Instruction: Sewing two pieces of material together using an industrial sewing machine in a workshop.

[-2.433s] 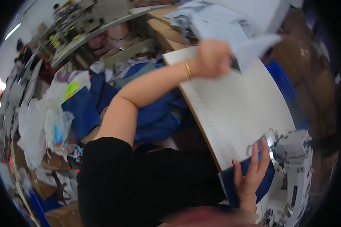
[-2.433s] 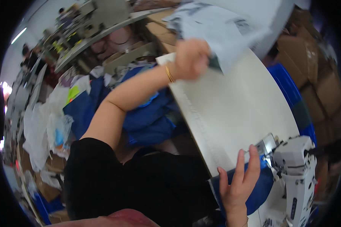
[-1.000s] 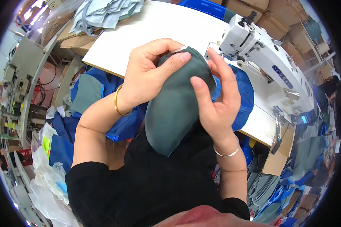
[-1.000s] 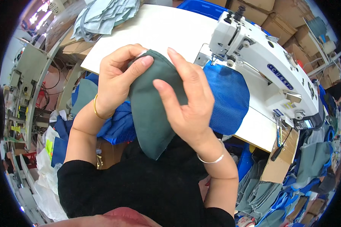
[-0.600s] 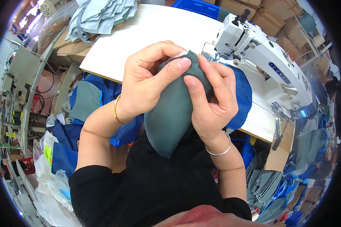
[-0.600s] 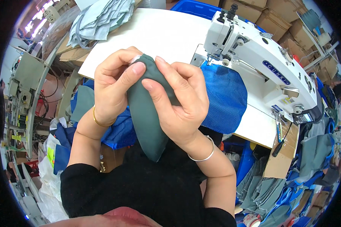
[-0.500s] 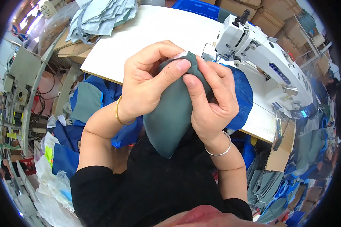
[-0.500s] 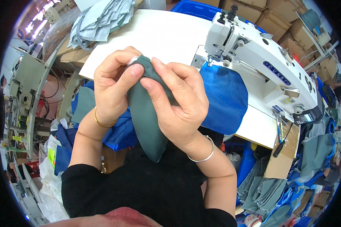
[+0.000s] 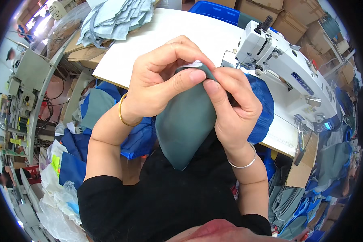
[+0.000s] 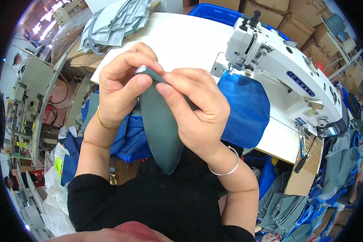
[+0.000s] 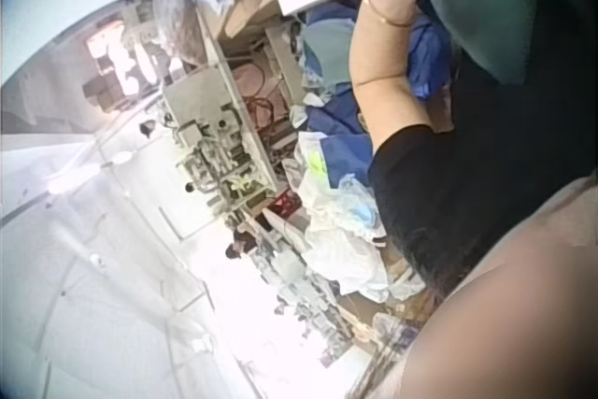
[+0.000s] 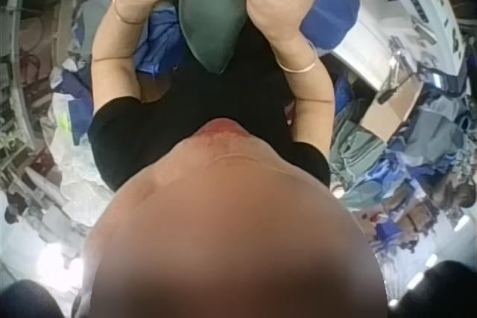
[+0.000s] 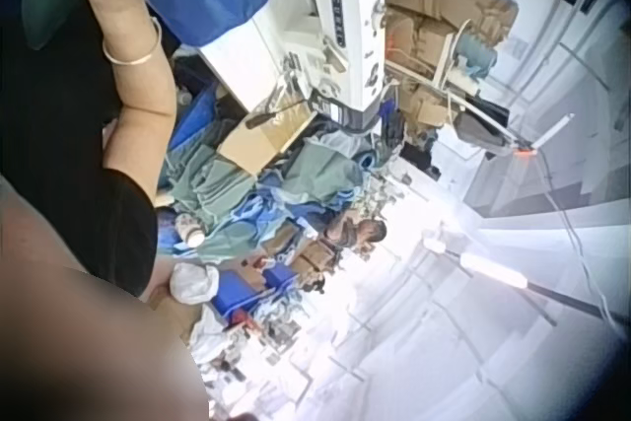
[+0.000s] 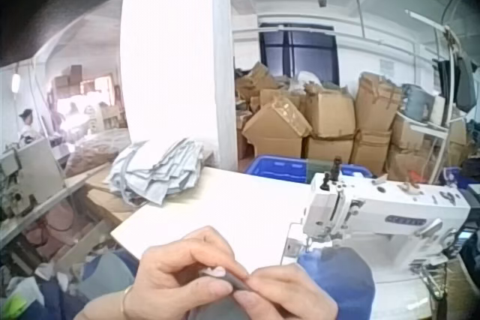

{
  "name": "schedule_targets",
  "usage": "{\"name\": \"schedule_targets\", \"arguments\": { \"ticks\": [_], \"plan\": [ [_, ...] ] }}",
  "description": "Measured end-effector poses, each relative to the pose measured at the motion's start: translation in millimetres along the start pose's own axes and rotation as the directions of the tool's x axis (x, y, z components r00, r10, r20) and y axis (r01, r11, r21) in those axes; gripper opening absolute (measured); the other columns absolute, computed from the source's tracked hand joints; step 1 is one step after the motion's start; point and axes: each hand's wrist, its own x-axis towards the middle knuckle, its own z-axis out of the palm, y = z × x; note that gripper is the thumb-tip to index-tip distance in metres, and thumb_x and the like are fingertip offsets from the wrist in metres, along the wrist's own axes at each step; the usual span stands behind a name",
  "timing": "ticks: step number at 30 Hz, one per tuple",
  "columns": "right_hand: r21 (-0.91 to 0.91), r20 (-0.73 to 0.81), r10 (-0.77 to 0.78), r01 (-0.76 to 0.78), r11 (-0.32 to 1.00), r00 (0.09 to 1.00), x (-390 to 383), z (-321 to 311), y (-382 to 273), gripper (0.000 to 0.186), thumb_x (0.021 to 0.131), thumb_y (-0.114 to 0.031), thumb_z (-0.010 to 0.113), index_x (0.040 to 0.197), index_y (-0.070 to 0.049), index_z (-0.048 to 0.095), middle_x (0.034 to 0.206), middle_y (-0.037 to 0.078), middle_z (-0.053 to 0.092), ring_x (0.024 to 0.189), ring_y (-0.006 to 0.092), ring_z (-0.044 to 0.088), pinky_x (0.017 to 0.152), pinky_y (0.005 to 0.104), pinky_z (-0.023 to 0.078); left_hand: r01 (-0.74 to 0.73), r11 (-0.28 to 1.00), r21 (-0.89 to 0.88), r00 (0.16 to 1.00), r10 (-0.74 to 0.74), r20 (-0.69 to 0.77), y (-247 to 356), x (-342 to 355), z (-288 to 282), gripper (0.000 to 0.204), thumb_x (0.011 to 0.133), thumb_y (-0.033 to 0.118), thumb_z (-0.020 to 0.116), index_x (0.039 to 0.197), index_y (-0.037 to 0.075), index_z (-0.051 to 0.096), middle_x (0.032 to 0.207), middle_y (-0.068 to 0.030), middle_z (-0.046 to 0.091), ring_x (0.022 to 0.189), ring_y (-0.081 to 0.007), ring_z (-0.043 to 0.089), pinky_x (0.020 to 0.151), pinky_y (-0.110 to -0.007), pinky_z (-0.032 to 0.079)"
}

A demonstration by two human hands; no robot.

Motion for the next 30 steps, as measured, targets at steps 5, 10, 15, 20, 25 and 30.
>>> {"name": "schedule_targets", "arguments": {
  "ticks": [5, 10, 15, 20, 25, 30],
  "plan": [
    [-0.002, 0.015, -0.016, 0.016, 1.000, 1.000, -1.2, -2.4, -1.1, 0.017, 0.095, 0.001, 0.076, 0.112, 0.004, 0.075, 0.110, 0.010, 0.072, 0.093, 0.0137, 0.065, 0.081, 0.0245, 0.050, 0.002, 1.000, -0.019, 1.000, -0.002, 0.005, -0.4, -0.3, -1.8, 0.014, 0.099, -0.001, 0.069, 0.113, -0.004, 0.071, 0.108, -0.0114, 0.069, 0.100, -0.0167, 0.065, 0.088, -0.029, 0.052],
    [-0.015, 0.008, -0.031, 0.031, 0.999, 0.999, -1.3, -2.4, -1.2, 0.016, 0.095, 0.001, 0.076, 0.111, 0.005, 0.076, 0.108, 0.010, 0.072, 0.092, 0.0138, 0.065, 0.080, 0.0247, 0.050, -0.014, 1.000, -0.004, 1.000, 0.014, -0.019, -0.8, 0.2, 0.2, 0.010, 0.098, -0.002, 0.070, 0.108, -0.004, 0.071, 0.104, -0.0104, 0.069, 0.096, -0.0155, 0.064, 0.084, -0.029, 0.051],
    [-0.016, -0.062, 0.008, -0.009, 1.000, 0.998, 1.1, 2.8, -0.7, 0.020, 0.089, -0.002, 0.081, 0.109, 0.000, 0.079, 0.099, 0.010, 0.075, 0.087, 0.0187, 0.068, 0.077, 0.0288, 0.053, -0.041, 0.985, 0.169, 0.994, 0.057, -0.090, 0.7, -1.7, 8.6, 0.009, 0.095, -0.003, 0.073, 0.105, -0.003, 0.071, 0.101, -0.0094, 0.069, 0.094, -0.0149, 0.064, 0.083, -0.028, 0.051],
    [-0.100, -0.015, 0.142, -0.143, 0.985, 0.990, -7.1, -9.0, -8.3, 0.041, 0.083, -0.010, 0.089, 0.122, -0.003, 0.076, 0.097, 0.009, 0.075, 0.083, 0.0184, 0.069, 0.075, 0.0291, 0.054, -0.099, 0.861, 0.499, 0.911, 0.279, -0.302, 4.7, -2.6, -6.0, 0.006, 0.096, -0.003, 0.072, 0.100, 0.001, 0.070, 0.103, -0.0100, 0.073, 0.094, -0.0152, 0.065, 0.084, -0.028, 0.051],
    [-0.057, 0.132, 0.292, -0.287, 0.956, 0.947, -24.6, -42.5, -6.8, 0.067, 0.079, -0.003, 0.091, 0.139, 0.002, 0.063, 0.096, 0.004, 0.071, 0.085, 0.0096, 0.065, 0.080, 0.0225, 0.049, -0.048, 0.946, 0.321, 0.807, 0.226, -0.546, 11.6, -12.1, -45.5, 0.005, 0.104, 0.006, 0.066, 0.105, 0.002, 0.069, 0.114, -0.0100, 0.073, 0.097, -0.0124, 0.064, 0.089, -0.026, 0.050],
    [0.162, 0.030, 0.363, -0.363, 0.917, 0.931, -45.5, -56.7, 1.4, 0.056, 0.083, 0.004, 0.086, 0.134, 0.003, 0.065, 0.106, 0.008, 0.074, 0.097, 0.0132, 0.070, 0.088, 0.0267, 0.055, -0.076, 0.993, 0.087, 0.824, 0.111, -0.556, 13.3, -30.9, -61.9, 0.011, 0.109, 0.009, 0.057, 0.104, 0.002, 0.065, 0.113, -0.0116, 0.069, 0.095, -0.0138, 0.063, 0.084, -0.031, 0.057]
  ]
}}
